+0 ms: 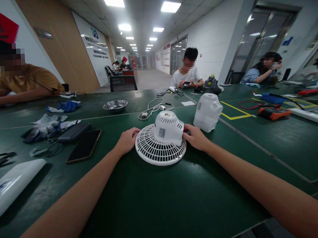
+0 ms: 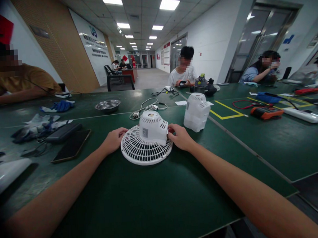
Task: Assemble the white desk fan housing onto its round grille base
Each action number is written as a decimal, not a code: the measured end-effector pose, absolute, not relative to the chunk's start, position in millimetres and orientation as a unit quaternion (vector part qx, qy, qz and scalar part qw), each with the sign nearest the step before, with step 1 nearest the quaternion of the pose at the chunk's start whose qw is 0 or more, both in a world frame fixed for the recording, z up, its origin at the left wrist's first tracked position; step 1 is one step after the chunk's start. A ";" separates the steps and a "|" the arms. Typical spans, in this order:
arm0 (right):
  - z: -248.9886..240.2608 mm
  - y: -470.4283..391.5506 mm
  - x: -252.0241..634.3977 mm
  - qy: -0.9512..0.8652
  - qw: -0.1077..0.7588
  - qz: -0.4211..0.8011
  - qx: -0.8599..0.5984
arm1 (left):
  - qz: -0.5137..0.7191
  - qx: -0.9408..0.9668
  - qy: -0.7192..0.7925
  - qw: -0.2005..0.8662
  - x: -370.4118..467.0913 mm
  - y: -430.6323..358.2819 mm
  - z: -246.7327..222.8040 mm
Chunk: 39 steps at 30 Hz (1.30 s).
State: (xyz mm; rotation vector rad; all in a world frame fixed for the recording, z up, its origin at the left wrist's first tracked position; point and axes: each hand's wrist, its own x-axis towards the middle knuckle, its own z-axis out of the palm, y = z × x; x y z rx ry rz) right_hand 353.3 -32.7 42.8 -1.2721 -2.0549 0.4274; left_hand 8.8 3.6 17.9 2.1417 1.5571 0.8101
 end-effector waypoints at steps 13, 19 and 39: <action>44.0 -33.4 353.4 -0.791 0.328 0.158 -0.491 | 0.284 0.756 0.560 0.184 9.7 2.1 19.3; 41.6 -32.8 352.2 -0.793 0.332 0.154 -0.486 | 0.278 0.764 0.557 0.170 11.3 1.2 20.8; 44.1 -36.6 356.8 -0.707 0.489 0.159 -0.486 | 0.268 0.765 0.559 0.172 11.7 0.0 22.4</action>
